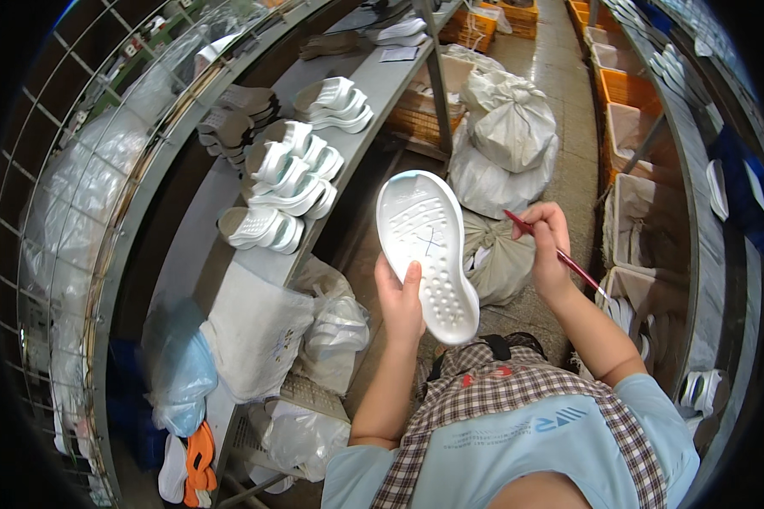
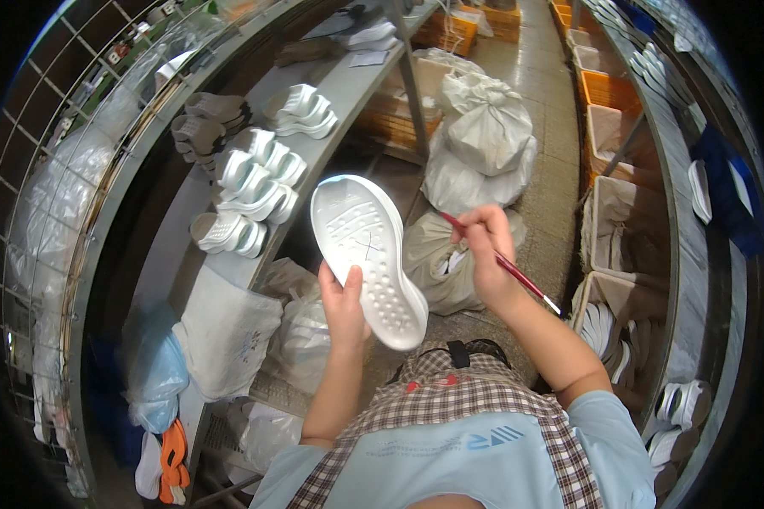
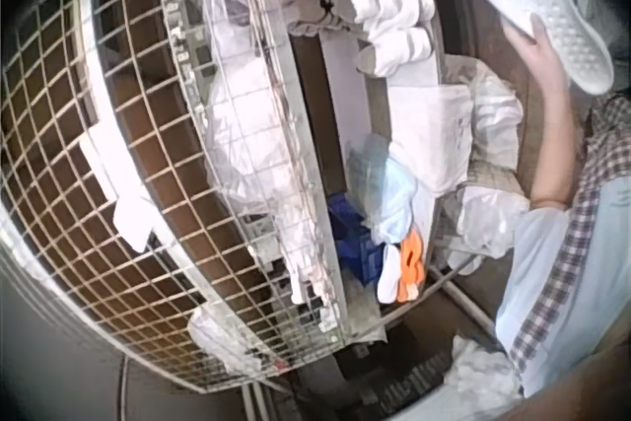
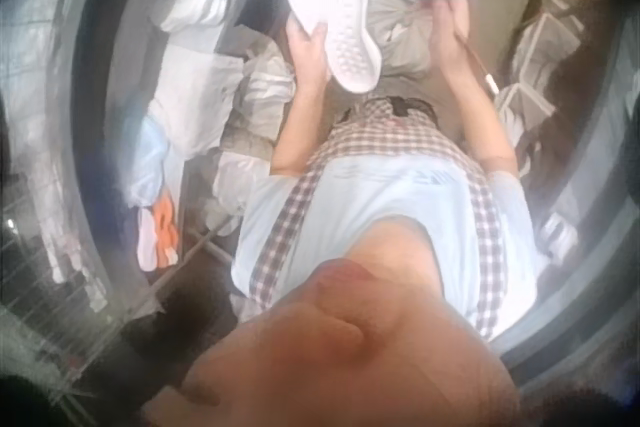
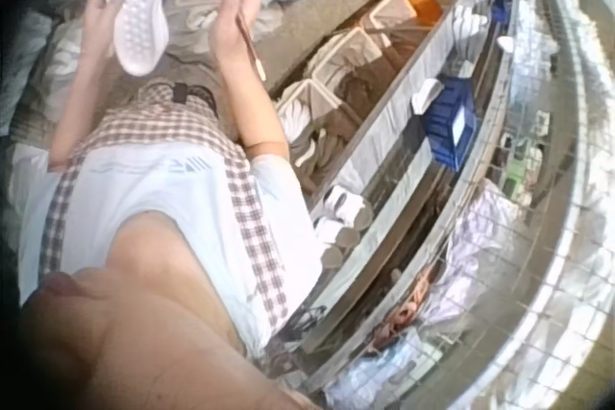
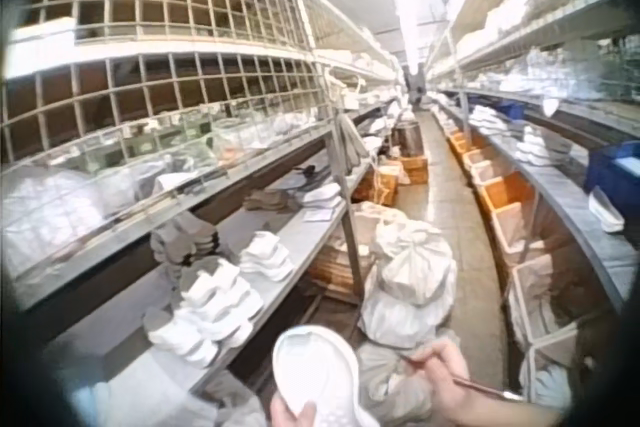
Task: The person picks up white and light-blue slipper soles from a shelf, turns them over to view the textured bottom, and uses a thin red tool to point at or scrape the surface. The person then places the soles into a large white sack and continues handling additional soles from the sack.
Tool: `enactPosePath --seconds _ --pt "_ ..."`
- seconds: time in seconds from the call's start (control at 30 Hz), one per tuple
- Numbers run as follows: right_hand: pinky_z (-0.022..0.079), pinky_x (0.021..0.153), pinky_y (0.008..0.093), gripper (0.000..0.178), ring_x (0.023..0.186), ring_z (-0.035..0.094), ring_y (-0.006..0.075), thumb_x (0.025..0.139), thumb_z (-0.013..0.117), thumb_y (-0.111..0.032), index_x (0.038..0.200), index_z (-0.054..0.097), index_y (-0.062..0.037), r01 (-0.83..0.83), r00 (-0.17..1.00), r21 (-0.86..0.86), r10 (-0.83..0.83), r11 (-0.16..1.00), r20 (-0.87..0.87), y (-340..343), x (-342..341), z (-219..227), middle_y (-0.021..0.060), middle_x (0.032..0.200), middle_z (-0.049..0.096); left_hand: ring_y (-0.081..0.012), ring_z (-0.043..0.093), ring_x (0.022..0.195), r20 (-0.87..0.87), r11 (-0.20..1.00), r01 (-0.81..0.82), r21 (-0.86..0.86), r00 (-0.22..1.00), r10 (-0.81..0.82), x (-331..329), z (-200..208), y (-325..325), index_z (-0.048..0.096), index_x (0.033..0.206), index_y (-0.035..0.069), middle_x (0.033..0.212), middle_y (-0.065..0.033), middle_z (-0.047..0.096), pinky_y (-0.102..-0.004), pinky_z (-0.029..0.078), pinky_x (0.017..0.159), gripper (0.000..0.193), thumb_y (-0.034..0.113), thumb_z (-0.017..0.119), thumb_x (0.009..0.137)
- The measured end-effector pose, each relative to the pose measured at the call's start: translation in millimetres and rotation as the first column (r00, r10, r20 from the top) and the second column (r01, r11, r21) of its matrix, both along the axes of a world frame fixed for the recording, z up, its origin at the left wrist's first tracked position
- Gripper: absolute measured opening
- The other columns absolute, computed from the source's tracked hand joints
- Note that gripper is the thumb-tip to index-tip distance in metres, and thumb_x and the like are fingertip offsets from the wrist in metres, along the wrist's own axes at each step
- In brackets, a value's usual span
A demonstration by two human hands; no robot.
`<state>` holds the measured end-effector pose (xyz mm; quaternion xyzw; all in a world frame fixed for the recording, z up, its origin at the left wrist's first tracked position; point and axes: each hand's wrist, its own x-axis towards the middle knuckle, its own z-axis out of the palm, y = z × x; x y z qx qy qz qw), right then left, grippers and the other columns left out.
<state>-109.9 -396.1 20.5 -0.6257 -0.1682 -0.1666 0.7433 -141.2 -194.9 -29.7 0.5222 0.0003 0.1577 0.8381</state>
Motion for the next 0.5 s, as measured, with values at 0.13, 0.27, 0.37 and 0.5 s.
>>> enactPosePath --seconds 0.13,0.27,0.37,0.5 --pt "0.041 0.072 0.0304 0.009 0.077 0.051 0.0177 0.077 0.061 -0.004 0.083 0.053 -0.0051 0.251 0.862 -0.410 -0.010 0.877 0.507 12 26 35 0.0065 0.083 0.057 -0.0208 0.050 0.109 -0.152 0.998 0.037 0.054 0.988 -0.029 -6 10 -6 0.031 0.129 -0.006 0.120 -0.0170 0.049 -0.0339 0.041 0.094 0.046 0.007 0.053 0.090" --pt "0.040 0.069 0.0310 0.016 0.072 0.051 0.0211 0.070 0.071 -0.005 0.078 0.057 -0.0075 0.296 0.805 -0.503 0.071 0.812 0.589 42 38 52 0.0032 0.076 0.060 -0.0214 0.049 0.111 -0.152 0.996 0.047 0.070 0.988 -0.036 -9 13 -10 0.030 0.129 -0.006 0.123 -0.0181 0.048 -0.0339 0.038 0.096 0.047 0.006 0.053 0.090" --pt "0.039 0.069 0.0323 0.016 0.073 0.050 0.0225 0.070 0.071 -0.008 0.078 0.057 -0.0083 0.385 0.789 -0.541 0.037 0.748 0.613 50 41 56 0.0035 0.074 0.060 -0.0213 0.049 0.111 -0.145 0.993 0.055 0.102 0.989 -0.039 -11 10 -8 0.030 0.129 -0.006 0.123 -0.0180 0.048 -0.0337 0.038 0.096 0.046 0.007 0.053 0.091" --pt "0.039 0.069 0.0328 0.012 0.072 0.051 0.0212 0.073 0.067 -0.004 0.076 0.057 -0.0068 0.411 0.809 -0.475 -0.071 0.778 0.584 39 40 48 0.0040 0.073 0.057 -0.0199 0.050 0.108 -0.125 0.997 0.039 0.067 0.992 -0.031 -9 5 -4 0.031 0.128 -0.006 0.121 -0.0166 0.049 -0.0330 0.039 0.095 0.044 0.009 0.052 0.092"
